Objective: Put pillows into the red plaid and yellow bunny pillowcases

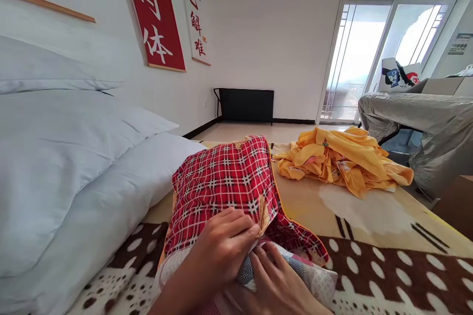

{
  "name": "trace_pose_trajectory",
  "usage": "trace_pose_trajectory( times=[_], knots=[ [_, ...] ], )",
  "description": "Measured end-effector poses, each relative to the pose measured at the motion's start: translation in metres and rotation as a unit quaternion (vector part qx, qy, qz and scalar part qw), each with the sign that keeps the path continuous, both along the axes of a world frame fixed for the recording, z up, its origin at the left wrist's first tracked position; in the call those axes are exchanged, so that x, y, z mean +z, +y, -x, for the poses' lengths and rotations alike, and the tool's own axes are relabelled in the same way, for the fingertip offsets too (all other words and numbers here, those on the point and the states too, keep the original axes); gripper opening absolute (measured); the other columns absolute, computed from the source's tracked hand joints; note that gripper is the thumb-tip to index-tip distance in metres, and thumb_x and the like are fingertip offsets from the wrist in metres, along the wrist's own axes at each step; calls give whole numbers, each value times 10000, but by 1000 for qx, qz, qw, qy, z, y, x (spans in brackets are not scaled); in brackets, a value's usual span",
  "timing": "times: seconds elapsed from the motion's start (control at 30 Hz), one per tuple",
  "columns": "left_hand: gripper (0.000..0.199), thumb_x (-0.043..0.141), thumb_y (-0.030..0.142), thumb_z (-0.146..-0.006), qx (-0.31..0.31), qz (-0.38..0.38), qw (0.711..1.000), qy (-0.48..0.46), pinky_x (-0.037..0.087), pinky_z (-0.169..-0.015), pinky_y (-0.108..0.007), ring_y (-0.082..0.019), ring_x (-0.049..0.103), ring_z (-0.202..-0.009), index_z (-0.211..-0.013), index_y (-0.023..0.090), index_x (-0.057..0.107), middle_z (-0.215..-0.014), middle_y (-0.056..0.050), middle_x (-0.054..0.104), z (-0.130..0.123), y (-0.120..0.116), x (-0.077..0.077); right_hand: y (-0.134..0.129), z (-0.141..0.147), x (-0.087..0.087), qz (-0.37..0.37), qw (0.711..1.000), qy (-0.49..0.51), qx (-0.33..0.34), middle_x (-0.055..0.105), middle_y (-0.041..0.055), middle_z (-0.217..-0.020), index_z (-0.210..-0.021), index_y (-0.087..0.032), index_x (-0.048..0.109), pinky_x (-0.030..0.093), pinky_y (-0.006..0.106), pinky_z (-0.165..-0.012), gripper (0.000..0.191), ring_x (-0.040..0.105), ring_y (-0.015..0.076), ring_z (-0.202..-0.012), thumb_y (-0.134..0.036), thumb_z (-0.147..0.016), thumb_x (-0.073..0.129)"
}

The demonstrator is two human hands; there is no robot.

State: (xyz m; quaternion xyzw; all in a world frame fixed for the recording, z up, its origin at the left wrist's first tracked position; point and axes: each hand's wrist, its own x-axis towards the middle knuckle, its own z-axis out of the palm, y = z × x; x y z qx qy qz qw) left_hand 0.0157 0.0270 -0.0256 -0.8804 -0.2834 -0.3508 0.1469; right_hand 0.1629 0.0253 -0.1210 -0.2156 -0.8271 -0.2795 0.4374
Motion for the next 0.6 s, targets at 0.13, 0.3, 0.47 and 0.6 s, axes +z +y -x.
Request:
trace_pose_trajectory(
  times=[0.13,0.3,0.47,0.6],
  knots=[
    [237,410,106,-932,-38,40,998,18,381,-623,-259,-121,457,-602,-810,166,603,-657,7,554,-6,-11,3,1,-6,3,35,999,-5,11,626,110,-922,-998,-232,608,464,410,-866,207,549,237,-960,-228,-906,423],
    [251,409,124,-939,-58,80,995,18,377,-623,-248,-119,454,-622,-749,162,568,-672,-3,550,-6,-15,5,0,-16,10,87,996,-26,-3,644,118,-1000,-1032,-216,620,473,405,-858,239,552,242,-997,-265,-920,414],
    [211,446,107,-924,-57,96,994,10,372,-621,-232,-107,451,-626,-765,162,574,-664,8,528,-2,-21,6,0,-24,12,166,985,-54,-15,612,140,-1174,-1245,-219,528,458,426,-885,380,551,260,-1050,-300,-880,461],
    [202,443,87,-906,-30,64,997,29,382,-610,-255,-128,465,-628,-812,164,605,-678,0,560,-4,-16,1,0,-28,15,228,970,-82,-26,593,152,-1206,-1303,-216,495,442,449,-922,499,542,289,-1086,-276,-809,517]
  ],
)
